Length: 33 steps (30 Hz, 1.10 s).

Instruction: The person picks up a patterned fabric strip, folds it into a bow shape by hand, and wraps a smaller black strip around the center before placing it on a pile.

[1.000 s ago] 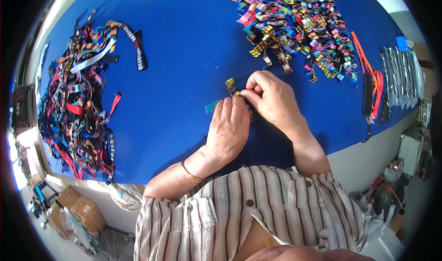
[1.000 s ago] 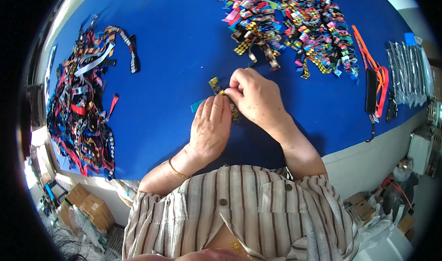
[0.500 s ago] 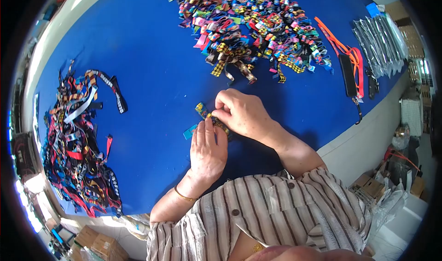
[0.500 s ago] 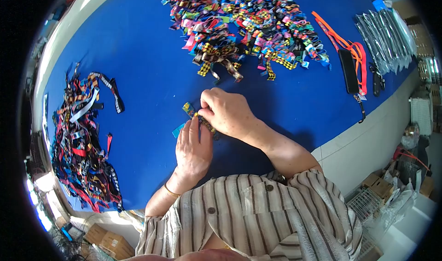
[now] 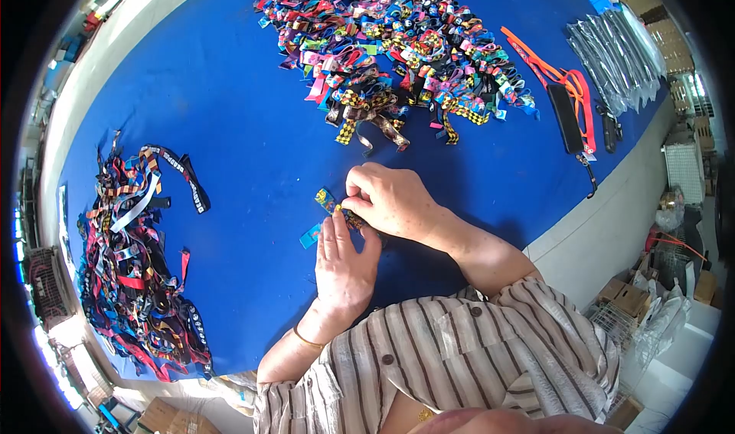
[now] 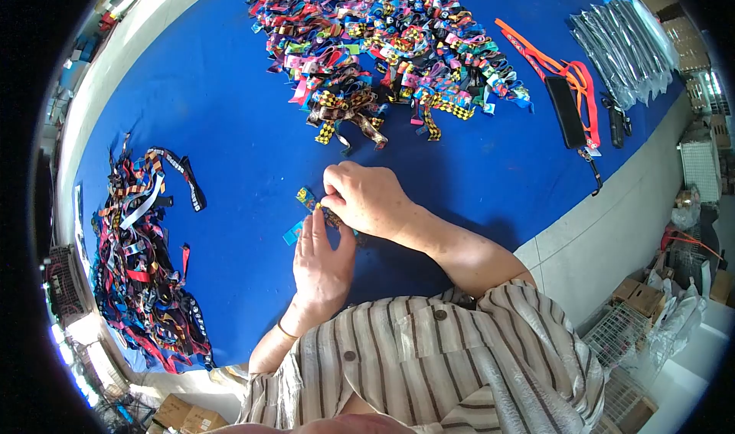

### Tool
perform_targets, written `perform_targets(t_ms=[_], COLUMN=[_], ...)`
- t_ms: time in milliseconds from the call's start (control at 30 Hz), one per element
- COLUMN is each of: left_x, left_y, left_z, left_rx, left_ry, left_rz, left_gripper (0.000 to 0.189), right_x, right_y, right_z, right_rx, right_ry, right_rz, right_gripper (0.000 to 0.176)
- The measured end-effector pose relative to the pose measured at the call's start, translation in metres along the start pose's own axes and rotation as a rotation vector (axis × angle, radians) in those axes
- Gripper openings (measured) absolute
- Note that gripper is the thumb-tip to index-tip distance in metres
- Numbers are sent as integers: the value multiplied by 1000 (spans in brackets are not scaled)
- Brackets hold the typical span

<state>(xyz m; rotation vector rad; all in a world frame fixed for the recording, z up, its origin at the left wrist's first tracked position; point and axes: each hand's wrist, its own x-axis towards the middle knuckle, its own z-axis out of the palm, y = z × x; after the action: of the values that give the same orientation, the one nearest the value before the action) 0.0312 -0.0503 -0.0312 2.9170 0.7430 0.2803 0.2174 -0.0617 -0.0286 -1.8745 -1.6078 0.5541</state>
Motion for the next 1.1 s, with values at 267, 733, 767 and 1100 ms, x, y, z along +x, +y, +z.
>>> perform_targets(t_ms=[267, 733, 767, 1100], left_x=[-5, -6, -7, -7], left_y=[2, -1, -1, -4], left_z=[6, -10, -10, -20], left_rx=[5, -120, -129, -246], left_ry=[-4, -123, -134, -215], left_rz=[-5, 46, 49, 24], left_gripper=[34, 43, 45, 51], right_x=[1, 3, 3, 4], right_y=[-1, -1, -1, -2], right_z=[1, 0, 0, 1], right_rx=[-3, 12, 11, 38], right_ry=[-8, -4, -5, 25], right_rz=[22, 13, 16, 25], right_gripper=[23, 21, 21, 21])
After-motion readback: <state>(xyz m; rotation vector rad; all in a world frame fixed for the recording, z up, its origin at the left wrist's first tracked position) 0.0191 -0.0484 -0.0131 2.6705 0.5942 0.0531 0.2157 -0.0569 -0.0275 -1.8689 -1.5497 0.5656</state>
